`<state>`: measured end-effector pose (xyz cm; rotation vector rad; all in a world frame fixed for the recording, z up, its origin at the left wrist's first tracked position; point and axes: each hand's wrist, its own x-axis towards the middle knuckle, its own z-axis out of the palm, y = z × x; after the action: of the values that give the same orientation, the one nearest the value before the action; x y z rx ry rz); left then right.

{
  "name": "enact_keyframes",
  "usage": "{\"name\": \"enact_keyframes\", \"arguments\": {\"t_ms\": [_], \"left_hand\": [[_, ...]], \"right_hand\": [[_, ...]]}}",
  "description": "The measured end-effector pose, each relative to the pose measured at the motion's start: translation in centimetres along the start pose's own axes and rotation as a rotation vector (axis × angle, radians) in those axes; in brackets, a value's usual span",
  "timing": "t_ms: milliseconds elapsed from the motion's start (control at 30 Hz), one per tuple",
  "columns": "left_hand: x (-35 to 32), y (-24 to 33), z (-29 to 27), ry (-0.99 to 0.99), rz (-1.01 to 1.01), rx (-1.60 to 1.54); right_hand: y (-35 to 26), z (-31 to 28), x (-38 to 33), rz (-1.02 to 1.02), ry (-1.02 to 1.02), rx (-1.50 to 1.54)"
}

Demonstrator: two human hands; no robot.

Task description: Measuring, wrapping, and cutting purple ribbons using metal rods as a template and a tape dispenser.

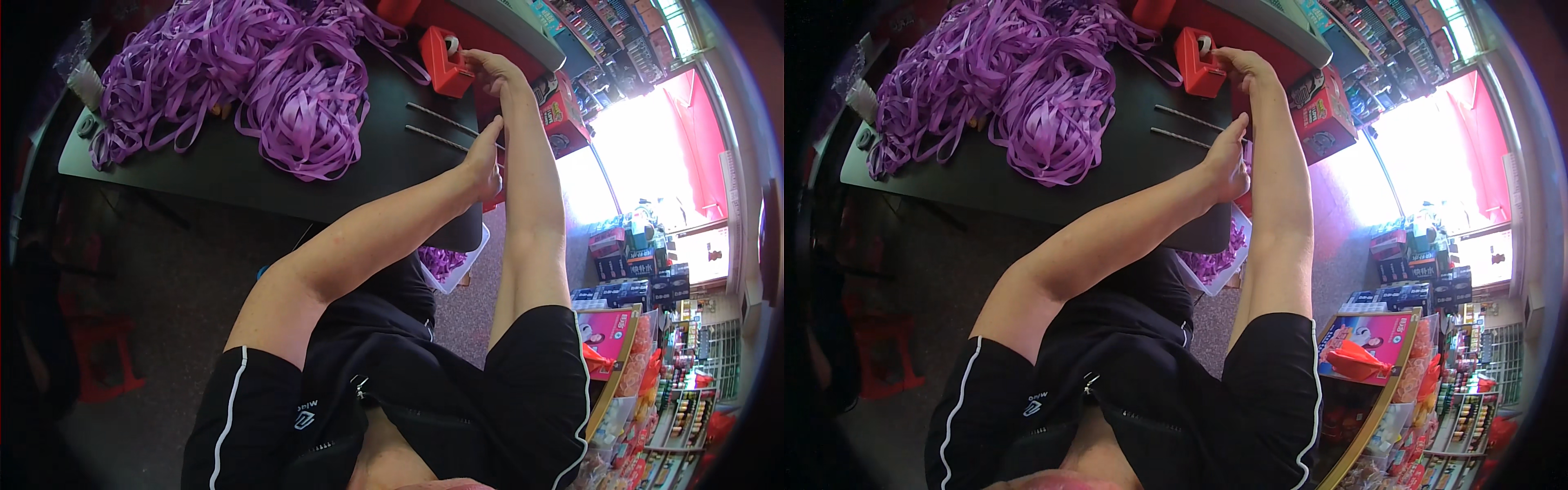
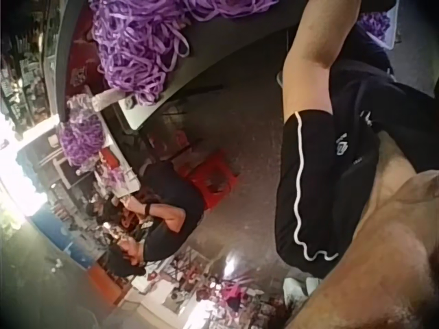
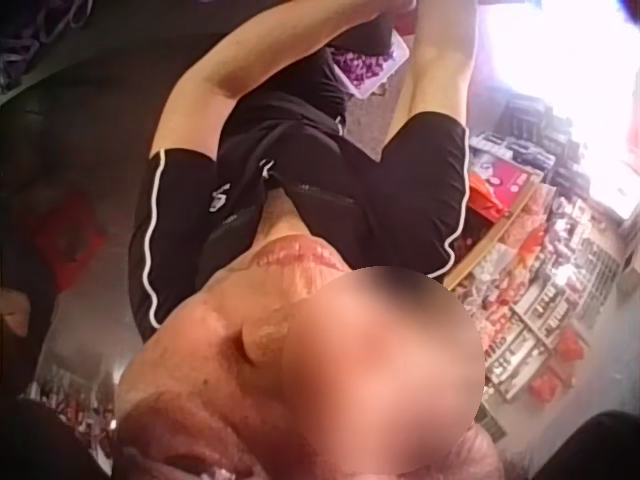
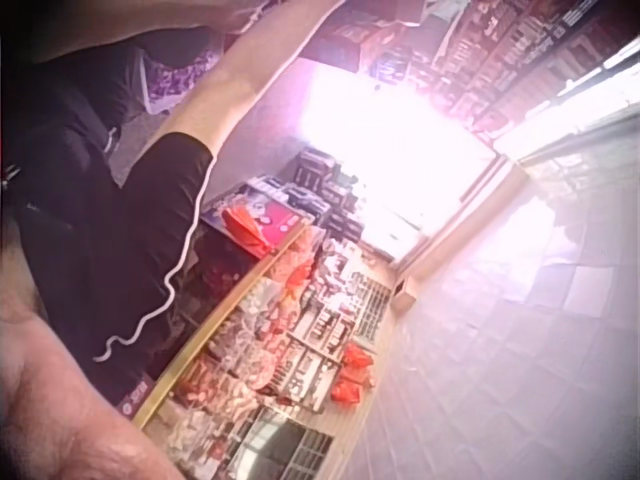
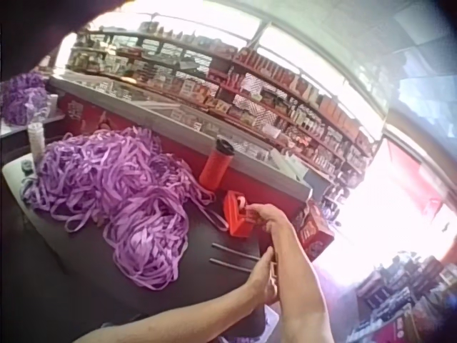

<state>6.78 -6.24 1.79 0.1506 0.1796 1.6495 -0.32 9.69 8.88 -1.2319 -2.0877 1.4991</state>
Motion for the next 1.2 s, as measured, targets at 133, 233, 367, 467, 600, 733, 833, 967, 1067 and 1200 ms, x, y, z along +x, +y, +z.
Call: {"name": "enact_keyframes", "arguments": {"t_ms": [133,233,367,467,600,733,833,967,1067,1200], "left_hand": [[-0.4,0.1,0.8,0.159,-0.061,0.096],[-0.6,0.1,0.4,0.027,-0.023,0.164],[-1.0,0.2,0.6,0.013,-0.037,0.149],[-0.7,0.3,0.5,0.012,-0.045,0.164],[-0.6,0.3,0.6,0.039,-0.034,0.165],[-1.2,0.5,1.0,-0.005,-0.027,0.131],[-1.8,0.8,1.4,-0.067,-0.025,0.082],[-2.0,0.8,1.7,0.003,-0.037,0.032],[-1.6,0.6,1.3,-0.081,0.006,0.025],[-1.2,0.5,1.0,-0.075,0.008,-0.02]], "right_hand": [[-0.1,-1.1,-1.4,0.05,0.041,0.115],[0.3,-2.1,-2.5,0.087,0.003,0.136],[1.6,-2.2,-3.1,0.095,-0.083,0.133],[2.4,-2.3,-2.9,0.089,-0.107,0.155],[2.8,-1.8,-3.3,0.087,-0.077,0.171],[3.0,-1.2,-4.1,0.041,-0.036,0.213],[3.5,-1.0,-4.5,0.03,-0.017,0.23],[4.2,-0.6,-4.9,0.037,-0.036,0.268],[4.3,-0.1,-4.9,0.05,0.006,0.256],[4.9,0.4,-5.0,-0.015,0.036,0.209]]}}
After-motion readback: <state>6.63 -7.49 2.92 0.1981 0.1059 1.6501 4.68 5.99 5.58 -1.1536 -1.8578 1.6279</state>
